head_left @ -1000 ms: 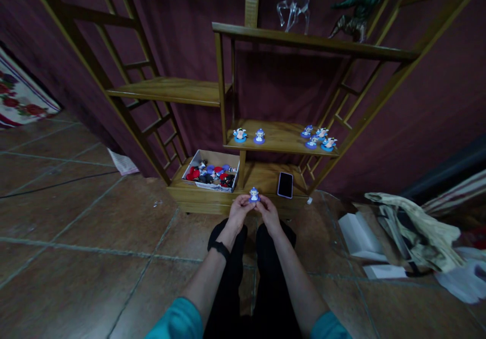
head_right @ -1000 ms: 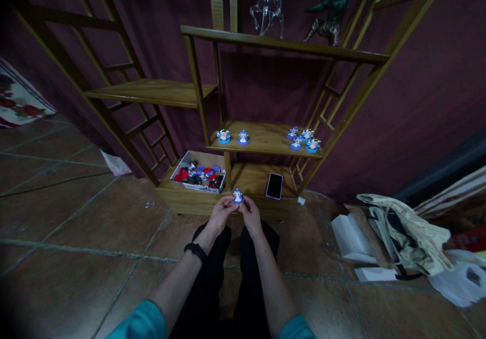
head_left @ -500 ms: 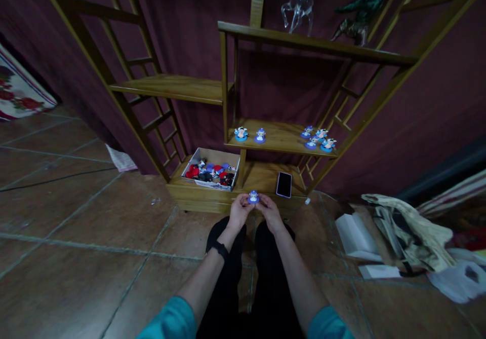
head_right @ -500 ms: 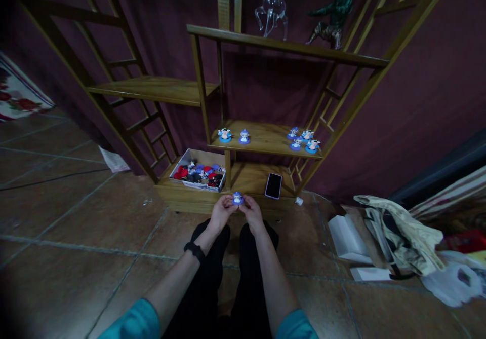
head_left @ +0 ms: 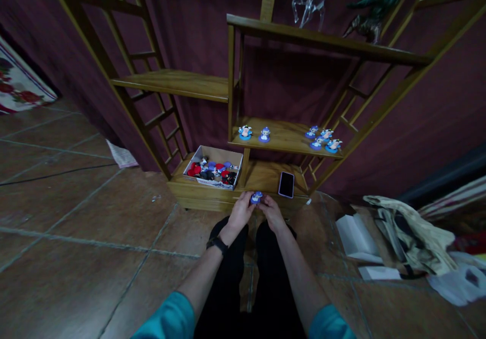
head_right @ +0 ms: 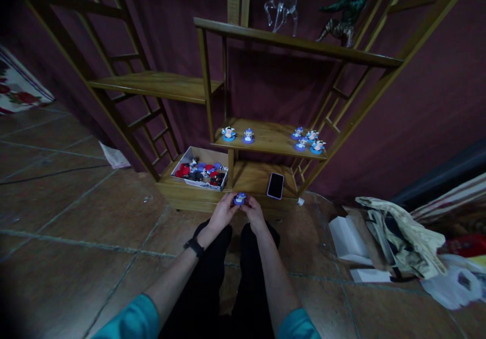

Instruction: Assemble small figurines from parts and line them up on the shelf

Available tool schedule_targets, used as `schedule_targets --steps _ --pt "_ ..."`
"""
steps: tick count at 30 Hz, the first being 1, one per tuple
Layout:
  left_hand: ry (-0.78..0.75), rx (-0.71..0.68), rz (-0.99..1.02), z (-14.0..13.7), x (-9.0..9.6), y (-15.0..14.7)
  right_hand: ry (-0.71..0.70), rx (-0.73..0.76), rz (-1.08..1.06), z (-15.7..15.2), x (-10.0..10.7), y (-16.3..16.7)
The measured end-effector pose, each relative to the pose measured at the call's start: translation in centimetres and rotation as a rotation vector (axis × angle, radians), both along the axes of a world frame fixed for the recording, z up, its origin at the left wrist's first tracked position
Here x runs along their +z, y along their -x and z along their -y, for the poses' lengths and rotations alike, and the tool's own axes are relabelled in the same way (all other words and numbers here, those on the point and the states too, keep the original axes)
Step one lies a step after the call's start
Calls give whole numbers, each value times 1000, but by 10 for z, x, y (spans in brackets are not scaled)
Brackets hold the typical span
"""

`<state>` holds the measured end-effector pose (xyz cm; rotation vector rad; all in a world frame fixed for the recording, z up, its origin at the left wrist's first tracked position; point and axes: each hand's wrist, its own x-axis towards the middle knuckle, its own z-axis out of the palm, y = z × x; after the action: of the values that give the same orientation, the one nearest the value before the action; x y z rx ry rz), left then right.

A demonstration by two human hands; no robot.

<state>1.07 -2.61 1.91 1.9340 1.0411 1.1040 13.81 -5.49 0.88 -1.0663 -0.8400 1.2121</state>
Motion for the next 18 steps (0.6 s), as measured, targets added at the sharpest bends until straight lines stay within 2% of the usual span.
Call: schedule_targets --steps 4,9,18 --pt "-39 -41 -84 4 6 -1 -3 -25 50 -2 -2 0" --pt "-28 -21 -142 8 5 -3 31 -55 94 -4 -6 -2" --pt "-54 -47 -191 15 7 -3 35 -52 37 -4 -9 -6"
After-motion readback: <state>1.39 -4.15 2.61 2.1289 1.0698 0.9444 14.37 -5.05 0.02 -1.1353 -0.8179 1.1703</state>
